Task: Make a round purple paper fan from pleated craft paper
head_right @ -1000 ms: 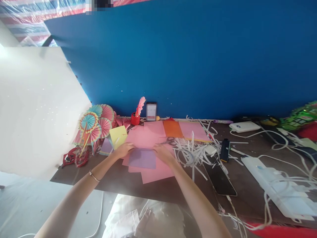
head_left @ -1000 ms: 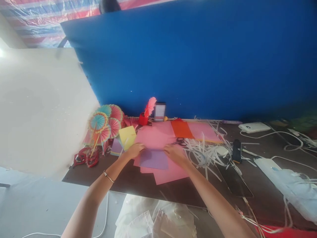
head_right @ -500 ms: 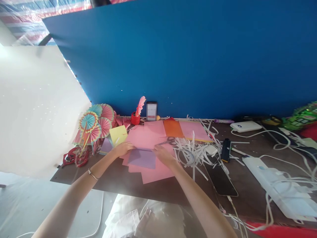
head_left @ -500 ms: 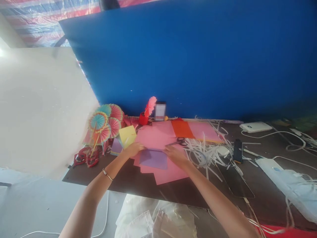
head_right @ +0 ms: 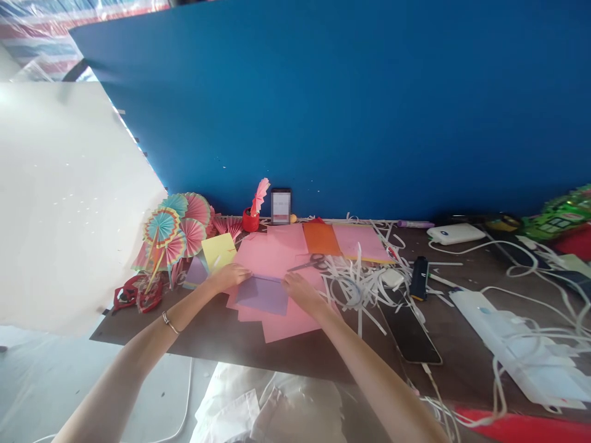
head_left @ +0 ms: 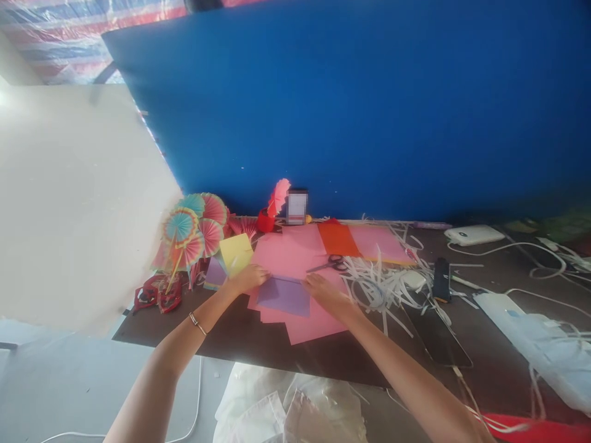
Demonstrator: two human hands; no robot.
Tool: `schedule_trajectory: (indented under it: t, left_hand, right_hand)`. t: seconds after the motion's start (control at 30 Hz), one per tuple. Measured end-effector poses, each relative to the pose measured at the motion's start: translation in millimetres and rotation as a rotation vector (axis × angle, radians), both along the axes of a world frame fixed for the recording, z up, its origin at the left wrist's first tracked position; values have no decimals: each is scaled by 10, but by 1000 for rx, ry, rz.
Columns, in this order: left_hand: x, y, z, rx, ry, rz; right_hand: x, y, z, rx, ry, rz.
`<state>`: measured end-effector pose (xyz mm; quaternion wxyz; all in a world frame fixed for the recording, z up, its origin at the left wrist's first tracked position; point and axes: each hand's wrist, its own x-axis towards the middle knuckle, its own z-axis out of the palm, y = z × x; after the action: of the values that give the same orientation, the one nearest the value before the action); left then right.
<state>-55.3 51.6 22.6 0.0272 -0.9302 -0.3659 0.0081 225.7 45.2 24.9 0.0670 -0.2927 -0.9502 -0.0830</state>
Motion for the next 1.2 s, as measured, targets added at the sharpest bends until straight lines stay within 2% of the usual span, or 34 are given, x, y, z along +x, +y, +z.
schedule_trajectory:
  t: [0.1,0.17,0.37,0.53,0.7,0.83,0.97,1.07,1.2]
  left_hand:
    - [48,-47,15,31,16,0]
    - [95,-92,27,58,52,11]
    - [273,-258,89,109,191,117]
    - [372,-345,180,66,195,209]
    - [356,-311,236,-37,-21,374]
    - [310,-245,244,-159,-394,489]
    - [278,-182,245,-344,-727,434]
    - [268,-155,240,-482,-819,397]
    - [270,-166,239,-518,-906,424]
  right_hand:
    - [-27,-37,-52,36,-48,-19]
    - [-50,-41,-97,7,-54,-34]
    - [-120,83,-137,-324,122,-196]
    - [-172,179,-86,-367,203,-360]
    - [-141,118,-1,-492,301,-442]
    - [-114,52,61,-568,452,-445]
    - [-114,-5,141,-624,709,-411]
    - [-99,-33,220,-658,872,-398]
    - [-65,-31,260,-799,1056,-447]
